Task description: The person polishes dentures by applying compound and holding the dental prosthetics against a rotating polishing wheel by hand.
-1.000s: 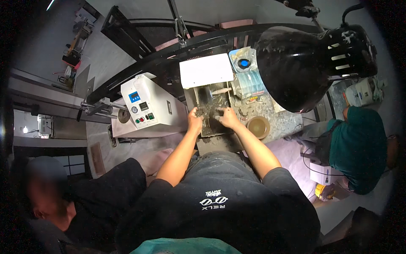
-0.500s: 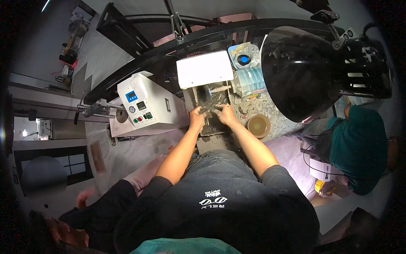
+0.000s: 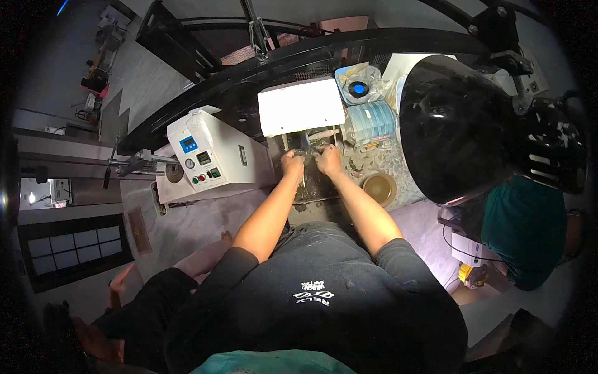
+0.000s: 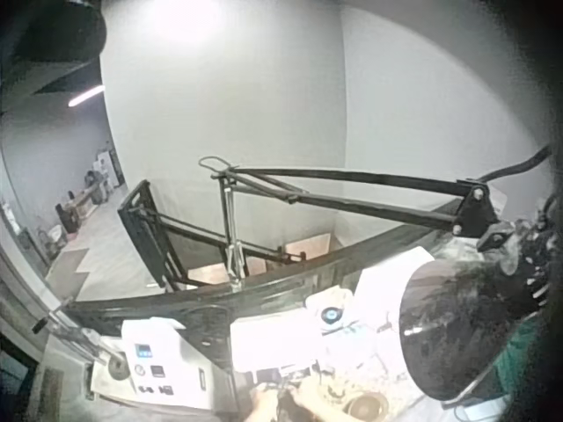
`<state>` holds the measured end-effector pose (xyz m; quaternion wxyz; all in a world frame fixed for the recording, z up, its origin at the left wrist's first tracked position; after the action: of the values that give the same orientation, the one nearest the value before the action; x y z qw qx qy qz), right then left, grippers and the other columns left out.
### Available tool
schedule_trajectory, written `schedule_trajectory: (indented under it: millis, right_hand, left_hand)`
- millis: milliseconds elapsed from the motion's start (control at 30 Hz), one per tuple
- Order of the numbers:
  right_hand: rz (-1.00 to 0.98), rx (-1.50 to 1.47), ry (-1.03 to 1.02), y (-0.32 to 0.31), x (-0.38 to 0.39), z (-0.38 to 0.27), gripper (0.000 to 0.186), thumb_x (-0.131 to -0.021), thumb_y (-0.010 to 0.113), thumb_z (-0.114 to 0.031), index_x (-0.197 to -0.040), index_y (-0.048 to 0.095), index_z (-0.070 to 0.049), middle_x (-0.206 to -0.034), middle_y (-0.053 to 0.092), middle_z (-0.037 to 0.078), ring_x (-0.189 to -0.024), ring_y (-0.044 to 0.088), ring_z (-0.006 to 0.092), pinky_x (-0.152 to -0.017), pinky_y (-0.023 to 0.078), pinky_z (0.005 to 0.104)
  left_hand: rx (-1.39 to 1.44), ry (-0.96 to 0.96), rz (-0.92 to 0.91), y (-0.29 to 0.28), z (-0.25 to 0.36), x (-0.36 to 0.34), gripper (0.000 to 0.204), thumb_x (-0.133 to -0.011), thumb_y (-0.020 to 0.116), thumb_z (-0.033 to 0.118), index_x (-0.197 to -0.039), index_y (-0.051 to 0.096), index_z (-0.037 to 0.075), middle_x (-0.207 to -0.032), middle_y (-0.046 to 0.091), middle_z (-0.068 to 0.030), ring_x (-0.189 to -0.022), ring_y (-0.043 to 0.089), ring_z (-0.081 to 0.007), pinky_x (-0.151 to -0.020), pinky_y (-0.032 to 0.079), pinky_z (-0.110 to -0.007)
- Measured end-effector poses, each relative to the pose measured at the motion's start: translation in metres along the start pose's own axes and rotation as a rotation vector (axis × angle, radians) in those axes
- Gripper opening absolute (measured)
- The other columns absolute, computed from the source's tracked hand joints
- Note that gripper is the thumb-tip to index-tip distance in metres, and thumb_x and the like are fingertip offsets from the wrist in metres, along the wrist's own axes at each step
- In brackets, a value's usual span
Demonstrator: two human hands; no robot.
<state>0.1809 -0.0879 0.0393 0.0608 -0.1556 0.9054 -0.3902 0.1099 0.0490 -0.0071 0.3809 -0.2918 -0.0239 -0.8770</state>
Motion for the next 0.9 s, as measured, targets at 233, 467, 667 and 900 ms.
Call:
schedule_trajectory:
  millis: [233, 467, 667, 900]
  right_hand:
    - [0.018, -0.126, -0.111, -0.016, 0.015, -0.024, 0.021, -0.071, 0.068, -0.012, -0.087, 0.067, 0.002, -0.084, 0.064, 0.021, -0.08, 0.062, 0.0352, -0.075, 0.048, 0.0393]
    - [0.005, -0.196, -0.19, -0.011, 0.017, -0.01, 0.017, -0.074, 0.065, -0.007, -0.088, 0.066, 0.001, -0.085, 0.065, 0.018, -0.079, 0.063, 0.031, -0.074, 0.049, 0.0367]
    - [-0.075, -0.174, -0.149, -0.029, 0.028, -0.027, 0.027, -0.073, 0.065, -0.018, -0.092, 0.066, 0.0, -0.095, 0.064, 0.019, -0.092, 0.06, 0.033, -0.086, 0.045, 0.0379]
    - [-0.155, -0.19, -0.221, -0.04, 0.034, -0.052, 0.039, -0.073, 0.062, -0.023, -0.103, 0.063, 0.001, -0.105, 0.061, 0.024, -0.098, 0.058, 0.036, -0.09, 0.043, 0.0391]
  left_hand:
    - [0.179, 0.246, -0.275, -0.008, 0.001, 0.005, 0.039, -0.07, 0.052, -0.013, -0.108, 0.055, -0.004, -0.095, 0.062, -0.008, -0.081, 0.058, -0.0148, -0.073, 0.045, -0.027]
    - [0.265, 0.181, -0.34, -0.006, 0.01, 0.023, 0.032, -0.071, 0.048, -0.014, -0.099, 0.057, -0.001, -0.089, 0.061, -0.0032, -0.076, 0.056, -0.0124, -0.068, 0.044, -0.025]
    - [0.185, 0.288, -0.301, -0.011, 0.009, 0.023, 0.029, -0.072, 0.048, -0.013, -0.097, 0.057, -0.001, -0.087, 0.061, -0.0045, -0.078, 0.056, -0.0116, -0.069, 0.044, -0.024]
    - [0.083, 0.228, -0.259, -0.01, 0.014, 0.028, 0.018, -0.073, 0.051, -0.009, -0.087, 0.059, -0.001, -0.079, 0.059, -0.0026, -0.072, 0.054, -0.0113, -0.065, 0.043, -0.025]
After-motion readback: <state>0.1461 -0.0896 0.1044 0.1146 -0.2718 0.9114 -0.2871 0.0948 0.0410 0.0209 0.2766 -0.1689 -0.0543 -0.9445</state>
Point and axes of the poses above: each hand's wrist, its own x-axis away from the middle knuckle, its own y-axis out of the palm, z = x × y, the point moved 6 cm from there along -x, towards the middle knuckle
